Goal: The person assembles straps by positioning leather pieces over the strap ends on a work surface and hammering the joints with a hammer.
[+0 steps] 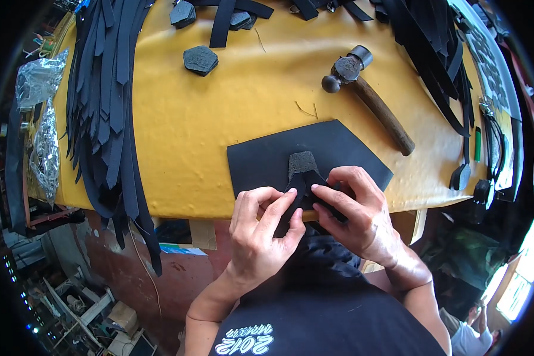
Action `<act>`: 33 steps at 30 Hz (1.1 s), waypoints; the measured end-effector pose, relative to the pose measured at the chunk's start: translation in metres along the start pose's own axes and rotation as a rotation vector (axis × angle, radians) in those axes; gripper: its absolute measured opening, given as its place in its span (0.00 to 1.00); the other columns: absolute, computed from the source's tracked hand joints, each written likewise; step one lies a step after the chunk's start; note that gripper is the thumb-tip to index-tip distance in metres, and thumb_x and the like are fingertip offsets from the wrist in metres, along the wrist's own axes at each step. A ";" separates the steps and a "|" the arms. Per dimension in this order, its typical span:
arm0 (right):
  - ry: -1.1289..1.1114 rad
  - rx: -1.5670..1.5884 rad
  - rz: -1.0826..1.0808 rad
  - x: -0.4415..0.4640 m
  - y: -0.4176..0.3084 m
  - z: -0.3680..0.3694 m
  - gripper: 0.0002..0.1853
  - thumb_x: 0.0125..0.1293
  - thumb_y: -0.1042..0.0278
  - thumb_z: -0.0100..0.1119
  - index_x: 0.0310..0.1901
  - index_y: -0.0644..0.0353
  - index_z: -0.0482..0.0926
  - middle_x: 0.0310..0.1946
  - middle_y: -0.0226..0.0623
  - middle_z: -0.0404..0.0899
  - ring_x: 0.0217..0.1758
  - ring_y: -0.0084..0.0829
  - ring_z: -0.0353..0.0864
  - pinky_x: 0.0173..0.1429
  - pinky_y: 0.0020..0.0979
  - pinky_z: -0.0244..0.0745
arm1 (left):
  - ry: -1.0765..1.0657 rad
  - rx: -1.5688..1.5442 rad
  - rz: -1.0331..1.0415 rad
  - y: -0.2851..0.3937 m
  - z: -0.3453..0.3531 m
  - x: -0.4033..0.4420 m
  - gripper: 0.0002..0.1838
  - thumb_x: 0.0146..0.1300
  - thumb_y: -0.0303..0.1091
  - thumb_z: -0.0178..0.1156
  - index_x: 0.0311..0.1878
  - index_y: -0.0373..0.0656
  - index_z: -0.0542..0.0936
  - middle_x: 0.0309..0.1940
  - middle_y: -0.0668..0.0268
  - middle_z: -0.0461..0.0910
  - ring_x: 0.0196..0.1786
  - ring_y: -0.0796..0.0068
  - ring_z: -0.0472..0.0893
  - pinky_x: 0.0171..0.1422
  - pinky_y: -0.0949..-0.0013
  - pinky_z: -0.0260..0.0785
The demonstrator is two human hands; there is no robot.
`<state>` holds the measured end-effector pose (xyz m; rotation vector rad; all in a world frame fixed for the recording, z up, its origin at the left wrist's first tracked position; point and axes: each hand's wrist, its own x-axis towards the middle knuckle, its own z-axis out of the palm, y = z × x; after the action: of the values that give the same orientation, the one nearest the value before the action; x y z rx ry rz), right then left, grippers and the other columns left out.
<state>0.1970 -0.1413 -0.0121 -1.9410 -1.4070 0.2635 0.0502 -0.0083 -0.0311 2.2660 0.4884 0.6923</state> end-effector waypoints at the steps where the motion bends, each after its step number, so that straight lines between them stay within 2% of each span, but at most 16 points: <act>1: -0.006 -0.002 0.003 0.000 0.000 0.000 0.18 0.57 0.75 0.74 0.51 0.62 0.84 0.47 0.43 0.75 0.39 0.40 0.77 0.41 0.37 0.77 | 0.001 0.001 0.004 0.000 0.000 0.000 0.20 0.50 0.21 0.75 0.49 0.36 0.88 0.41 0.61 0.77 0.39 0.67 0.80 0.41 0.67 0.77; 19: -0.053 -0.024 0.003 0.003 -0.003 -0.004 0.20 0.54 0.78 0.74 0.51 0.60 0.84 0.47 0.43 0.75 0.42 0.41 0.78 0.42 0.37 0.78 | -0.087 0.061 0.054 -0.001 -0.004 0.003 0.23 0.49 0.20 0.74 0.52 0.39 0.88 0.42 0.61 0.76 0.38 0.67 0.77 0.37 0.67 0.74; 33: 0.002 0.007 -0.020 -0.001 0.001 -0.001 0.20 0.54 0.78 0.74 0.51 0.61 0.85 0.47 0.43 0.76 0.43 0.41 0.79 0.42 0.36 0.79 | -0.016 0.038 0.097 -0.006 0.001 -0.001 0.22 0.50 0.20 0.74 0.52 0.38 0.88 0.42 0.62 0.75 0.37 0.69 0.77 0.36 0.69 0.72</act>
<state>0.1979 -0.1425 -0.0128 -1.9200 -1.4217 0.2561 0.0487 -0.0056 -0.0359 2.3419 0.3891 0.7175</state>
